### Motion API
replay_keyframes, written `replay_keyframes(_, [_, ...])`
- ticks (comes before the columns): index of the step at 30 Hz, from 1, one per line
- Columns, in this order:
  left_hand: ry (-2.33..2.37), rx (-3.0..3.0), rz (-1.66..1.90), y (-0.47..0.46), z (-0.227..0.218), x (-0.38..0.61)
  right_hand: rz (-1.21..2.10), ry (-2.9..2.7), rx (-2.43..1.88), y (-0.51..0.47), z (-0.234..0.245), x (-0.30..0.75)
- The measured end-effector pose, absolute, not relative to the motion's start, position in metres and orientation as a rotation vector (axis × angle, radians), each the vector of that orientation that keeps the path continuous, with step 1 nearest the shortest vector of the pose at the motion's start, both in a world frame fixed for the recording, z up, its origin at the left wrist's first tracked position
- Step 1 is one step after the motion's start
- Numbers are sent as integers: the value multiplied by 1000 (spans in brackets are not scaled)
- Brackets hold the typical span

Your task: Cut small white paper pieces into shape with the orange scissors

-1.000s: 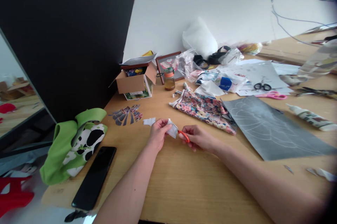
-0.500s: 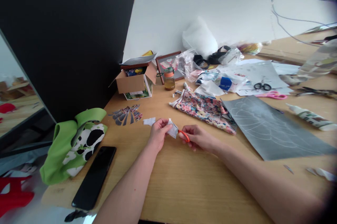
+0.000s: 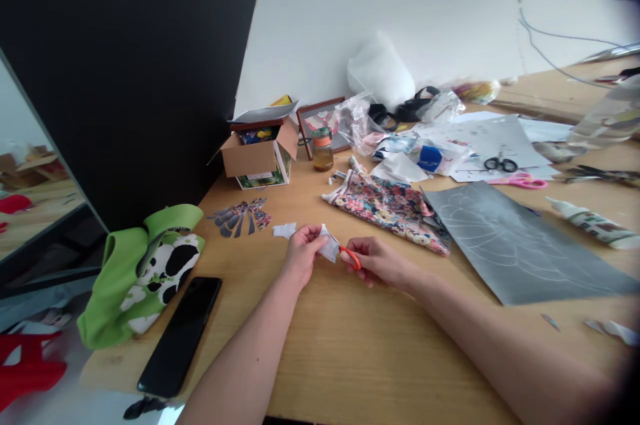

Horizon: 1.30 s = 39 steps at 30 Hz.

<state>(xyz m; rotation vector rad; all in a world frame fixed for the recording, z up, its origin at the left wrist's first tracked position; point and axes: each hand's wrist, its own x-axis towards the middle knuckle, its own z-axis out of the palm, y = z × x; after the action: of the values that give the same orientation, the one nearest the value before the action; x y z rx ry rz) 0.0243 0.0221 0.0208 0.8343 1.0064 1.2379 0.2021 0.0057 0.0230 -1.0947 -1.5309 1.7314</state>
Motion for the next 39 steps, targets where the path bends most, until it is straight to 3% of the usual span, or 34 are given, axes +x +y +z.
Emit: replay_keyframes(39, [1017, 764, 1231, 25, 20, 23, 1729, -1520, -1105, 6, 24, 202])
